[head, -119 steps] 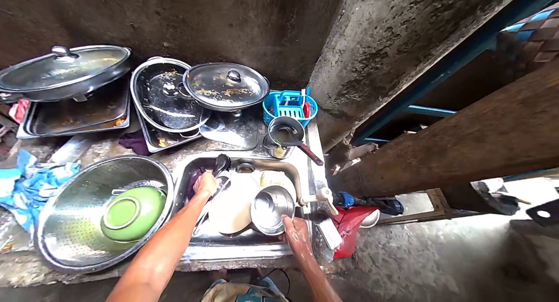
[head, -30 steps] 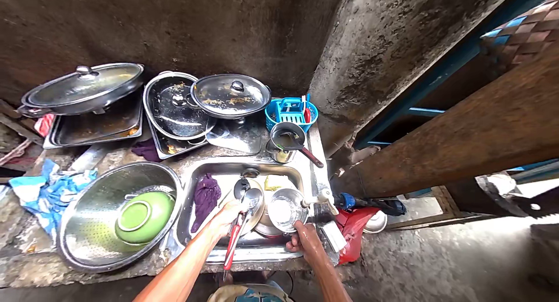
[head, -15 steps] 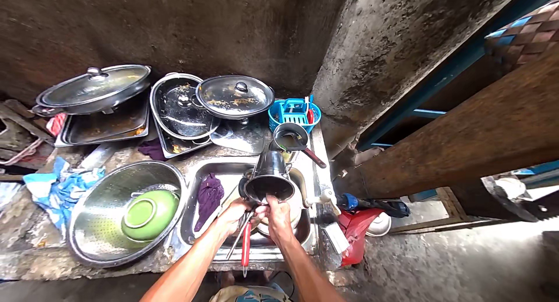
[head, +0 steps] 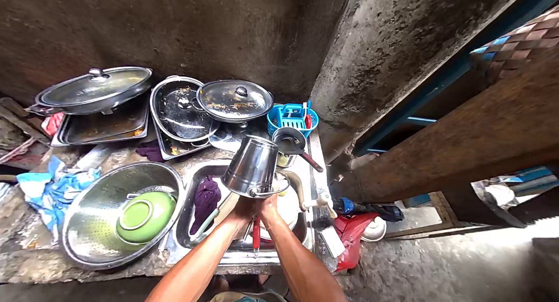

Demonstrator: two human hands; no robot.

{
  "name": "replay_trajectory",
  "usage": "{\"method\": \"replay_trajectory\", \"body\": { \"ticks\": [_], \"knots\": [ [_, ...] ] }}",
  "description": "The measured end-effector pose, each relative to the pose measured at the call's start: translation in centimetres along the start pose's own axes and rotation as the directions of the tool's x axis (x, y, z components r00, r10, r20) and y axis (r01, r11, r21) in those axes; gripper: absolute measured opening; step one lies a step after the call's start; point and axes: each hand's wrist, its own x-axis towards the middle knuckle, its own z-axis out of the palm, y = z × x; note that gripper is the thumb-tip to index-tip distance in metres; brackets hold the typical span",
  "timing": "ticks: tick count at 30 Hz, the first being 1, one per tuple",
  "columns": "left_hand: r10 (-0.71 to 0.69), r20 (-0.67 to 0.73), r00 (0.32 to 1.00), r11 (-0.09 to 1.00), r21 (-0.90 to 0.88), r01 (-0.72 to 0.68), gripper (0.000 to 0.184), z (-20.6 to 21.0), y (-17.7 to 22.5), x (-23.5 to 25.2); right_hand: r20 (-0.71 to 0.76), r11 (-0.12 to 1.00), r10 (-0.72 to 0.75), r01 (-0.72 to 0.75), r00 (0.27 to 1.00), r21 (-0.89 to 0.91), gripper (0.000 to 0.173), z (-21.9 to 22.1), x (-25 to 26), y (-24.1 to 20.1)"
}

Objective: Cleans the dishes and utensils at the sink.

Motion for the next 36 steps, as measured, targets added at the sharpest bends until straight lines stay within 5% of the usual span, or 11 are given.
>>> {"method": "replay_trajectory", "body": {
  "ticks": [3, 5, 8, 14, 22, 31, 36],
  "knots": [
    [0.017, -0.001, 1.0, 0.98, 0.2, -0.017, 0.032, -0.3, 0.0, 0.5, -0.002, 0.981, -0.163, 0.161, 0.987, -0.109, 0.05, -0.3, 0.8, -1.6],
    [-0.096, -0.029, 0.995, 0.985, 0.144, 0.099, 0.012, -0.1, 0.8, 1.3, -0.005, 0.961, -0.242, 0.239, 0.97, -0.138, 0.039, -0.8, 2.0, -2.7],
    [-0.181, 0.016, 0.983, 0.983, 0.04, 0.18, 0.02, -2.0, 0.3, 1.8, -0.013, 0.917, -0.303, 0.287, 0.953, -0.277, 0.032, -1.8, 3.9, -2.7],
    [-0.23, -0.136, 0.964, 0.881, 0.391, 0.265, 0.019, -4.9, 2.4, -1.3, -0.032, 0.723, -0.035, 0.003, 0.999, -0.69, 0.034, -2.5, 4.7, -3.0],
    [-0.202, 0.02, 0.979, 0.805, 0.573, 0.155, 0.02, -8.0, 7.5, -6.0, 0.07, 0.522, 0.301, -0.102, 0.951, -0.847, 0.061, -2.0, 3.9, -2.7],
    [-0.392, 0.148, 0.908, 0.481, 0.875, 0.065, 0.026, -6.2, 13.1, -1.1, 0.147, 0.605, 0.378, -0.124, 0.914, -0.787, 0.069, -2.4, 2.6, -2.2],
    [-0.431, 0.076, 0.899, 0.012, 0.997, -0.078, 0.031, -2.5, 16.4, 1.9, 0.164, 0.735, 0.43, -0.239, 0.888, -0.634, 0.066, -2.4, 2.4, -1.9]
  ]
}}
